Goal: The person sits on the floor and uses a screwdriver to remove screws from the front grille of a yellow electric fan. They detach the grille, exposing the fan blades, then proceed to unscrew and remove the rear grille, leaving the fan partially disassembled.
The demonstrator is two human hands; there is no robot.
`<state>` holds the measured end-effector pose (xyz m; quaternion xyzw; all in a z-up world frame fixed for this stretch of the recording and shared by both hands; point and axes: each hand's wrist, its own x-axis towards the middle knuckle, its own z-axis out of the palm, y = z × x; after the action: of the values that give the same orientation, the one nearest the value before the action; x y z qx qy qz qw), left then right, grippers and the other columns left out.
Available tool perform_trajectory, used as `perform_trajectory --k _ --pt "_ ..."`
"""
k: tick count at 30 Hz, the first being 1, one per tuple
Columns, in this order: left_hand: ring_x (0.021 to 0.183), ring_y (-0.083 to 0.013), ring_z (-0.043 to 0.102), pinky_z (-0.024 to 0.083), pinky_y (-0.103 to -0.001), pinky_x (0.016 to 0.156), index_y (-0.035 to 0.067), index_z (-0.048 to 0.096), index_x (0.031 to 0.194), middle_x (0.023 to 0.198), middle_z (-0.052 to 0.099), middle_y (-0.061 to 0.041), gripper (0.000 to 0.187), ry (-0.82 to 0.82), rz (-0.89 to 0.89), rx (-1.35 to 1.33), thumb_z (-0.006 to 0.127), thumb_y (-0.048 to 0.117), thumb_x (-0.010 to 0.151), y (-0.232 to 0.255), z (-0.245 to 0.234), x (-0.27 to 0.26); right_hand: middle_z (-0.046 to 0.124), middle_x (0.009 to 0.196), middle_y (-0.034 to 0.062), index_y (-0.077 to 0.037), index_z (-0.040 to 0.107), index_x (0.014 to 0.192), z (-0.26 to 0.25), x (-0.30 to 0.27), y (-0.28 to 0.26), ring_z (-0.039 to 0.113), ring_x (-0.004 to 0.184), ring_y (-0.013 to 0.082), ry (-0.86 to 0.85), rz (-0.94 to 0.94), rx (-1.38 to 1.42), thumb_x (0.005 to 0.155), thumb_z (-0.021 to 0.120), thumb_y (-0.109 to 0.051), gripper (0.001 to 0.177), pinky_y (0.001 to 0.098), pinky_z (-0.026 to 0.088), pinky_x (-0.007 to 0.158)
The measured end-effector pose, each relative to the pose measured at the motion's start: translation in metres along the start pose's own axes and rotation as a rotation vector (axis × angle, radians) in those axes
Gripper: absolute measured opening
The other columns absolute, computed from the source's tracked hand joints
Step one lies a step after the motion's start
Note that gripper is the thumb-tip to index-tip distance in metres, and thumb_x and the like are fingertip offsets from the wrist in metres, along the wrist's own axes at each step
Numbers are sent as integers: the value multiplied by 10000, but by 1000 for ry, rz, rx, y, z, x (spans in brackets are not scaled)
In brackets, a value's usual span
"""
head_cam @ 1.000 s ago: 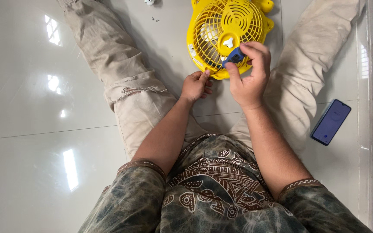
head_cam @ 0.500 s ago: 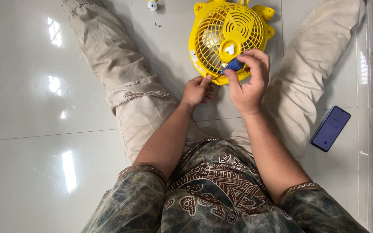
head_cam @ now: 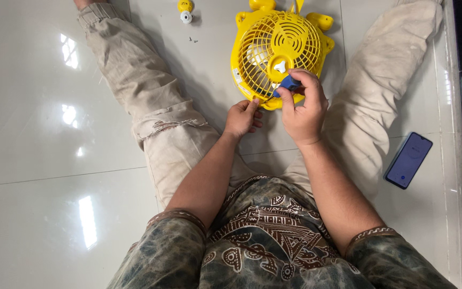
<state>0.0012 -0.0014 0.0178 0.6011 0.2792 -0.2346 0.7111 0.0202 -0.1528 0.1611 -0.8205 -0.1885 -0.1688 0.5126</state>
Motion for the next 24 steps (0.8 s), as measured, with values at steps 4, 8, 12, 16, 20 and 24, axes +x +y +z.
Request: perform_trajectory --k 4,8,12,16,20,24 --pt "626 -180 735 563 -330 536 24 704 1016 835 746 -90 394 64 100 104 550 385 999 1 0 3 596 1371 174 -23 487 1385 -7 -3 3 640 1183 226 62 -80 180 1041 704 96 424 307 558 989" --pt "701 -252 784 605 -380 694 -6 746 894 803 782 -174 416 158 132 403 534 340 983 9 -11 7 574 1391 161 -62 405 1445 -23 -9 8 621 1105 197 156 -32 355 1131 657 81 428 301 540 985" --pt "944 -407 696 543 -492 863 29 774 950 967 730 -237 425 357 282 896 572 403 932 39 -38 21 586 1345 151 -70 364 1480 -34 -6 20 633 1033 191 280 113 462 1169 603 -13 396 319 577 946" --pt "1029 -402 684 527 -500 927 53 764 1009 1048 721 -221 446 293 194 1041 500 408 948 82 -58 41 559 1282 117 -116 364 1510 -32 -1 41 634 1006 196 369 378 622 1170 555 -102 390 370 601 898" --pt "1053 -395 681 519 -509 936 85 739 1097 1092 726 -195 449 445 145 978 451 411 986 105 -58 51 541 1135 77 -161 413 1493 -22 7 70 595 797 172 408 628 804 1130 536 -172 383 363 557 678" --pt "1057 -401 679 513 -491 934 67 718 1117 1067 735 -204 502 624 185 648 471 488 997 103 -55 51 503 921 73 -131 470 1408 -20 24 96 503 593 121 311 859 749 1076 627 -111 368 306 462 506"
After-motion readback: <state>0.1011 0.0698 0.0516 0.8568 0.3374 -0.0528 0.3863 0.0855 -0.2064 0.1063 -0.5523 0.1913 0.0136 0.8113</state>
